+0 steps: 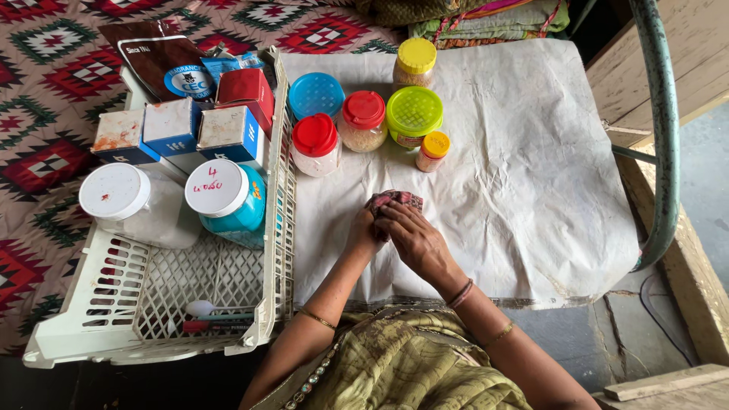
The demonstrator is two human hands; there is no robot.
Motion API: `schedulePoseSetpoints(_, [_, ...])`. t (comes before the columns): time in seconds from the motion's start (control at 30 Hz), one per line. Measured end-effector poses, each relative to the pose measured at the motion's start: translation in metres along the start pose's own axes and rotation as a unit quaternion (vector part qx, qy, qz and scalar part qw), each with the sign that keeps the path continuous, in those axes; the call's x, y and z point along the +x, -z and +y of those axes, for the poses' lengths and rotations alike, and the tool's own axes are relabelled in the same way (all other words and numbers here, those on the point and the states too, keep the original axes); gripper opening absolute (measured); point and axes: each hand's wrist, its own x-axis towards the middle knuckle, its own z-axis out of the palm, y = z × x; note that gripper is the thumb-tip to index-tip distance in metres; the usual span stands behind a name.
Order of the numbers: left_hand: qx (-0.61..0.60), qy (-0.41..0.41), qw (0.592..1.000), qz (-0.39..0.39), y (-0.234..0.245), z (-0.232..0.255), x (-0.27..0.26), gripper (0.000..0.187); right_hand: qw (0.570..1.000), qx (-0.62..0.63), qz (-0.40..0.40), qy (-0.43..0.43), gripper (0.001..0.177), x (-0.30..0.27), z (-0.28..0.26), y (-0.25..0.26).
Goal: The person wipes the exterior of a large blue plastic container and a small orange plastic container using a dark cloth. The person handles the containers one at a time, rotating them to clean different sides before placing them back on the white cloth.
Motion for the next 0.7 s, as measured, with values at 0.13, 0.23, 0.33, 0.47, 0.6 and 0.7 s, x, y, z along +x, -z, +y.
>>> schedulePoseSetpoints(0.13, [0.038, 0.03, 0.999, 0.013, 0.001, 0.017, 0.006, 0.062, 0.999, -0.001, 0.001, -0.035, 0.025, 0.01, 0.006, 0.001])
schedulePoseSetpoints(0.23, [0.02, 0.1, 0.995, -0.015, 0.008, 0.035, 0.007, 0.063, 0.998, -0.013, 0.006, -0.064, 0.024, 0.004, 0.009, 0.002])
schedulePoseSetpoints(0.33, [0.025, 0.012, 1.0, 0.01, 0.008, 0.035, 0.005, 0.064, 0.998, -0.026, 0.007, -0.056, 0.021, -0.008, 0.003, 0.002])
schedulePoseSetpoints(0.47, [0.002, 0.006, 1.0, 0.03, -0.008, 0.003, -0.012, 0.042, 0.999, -0.021, -0.004, -0.027, 0.023, -0.01, -0.007, -0.005])
schedulePoseSetpoints(0.6, [0.05, 0.038, 0.998, 0.018, -0.018, -0.01, -0.007, 0.06, 0.998, -0.014, 0.0, -0.055, 0.021, 0.008, 0.005, -0.013])
schedulePoseSetpoints(0.7, [0.074, 0.037, 0.996, 0.017, -0.005, 0.021, 0.001, 0.068, 0.997, -0.029, 0.008, -0.073, 0.022, 0.008, 0.014, -0.008])
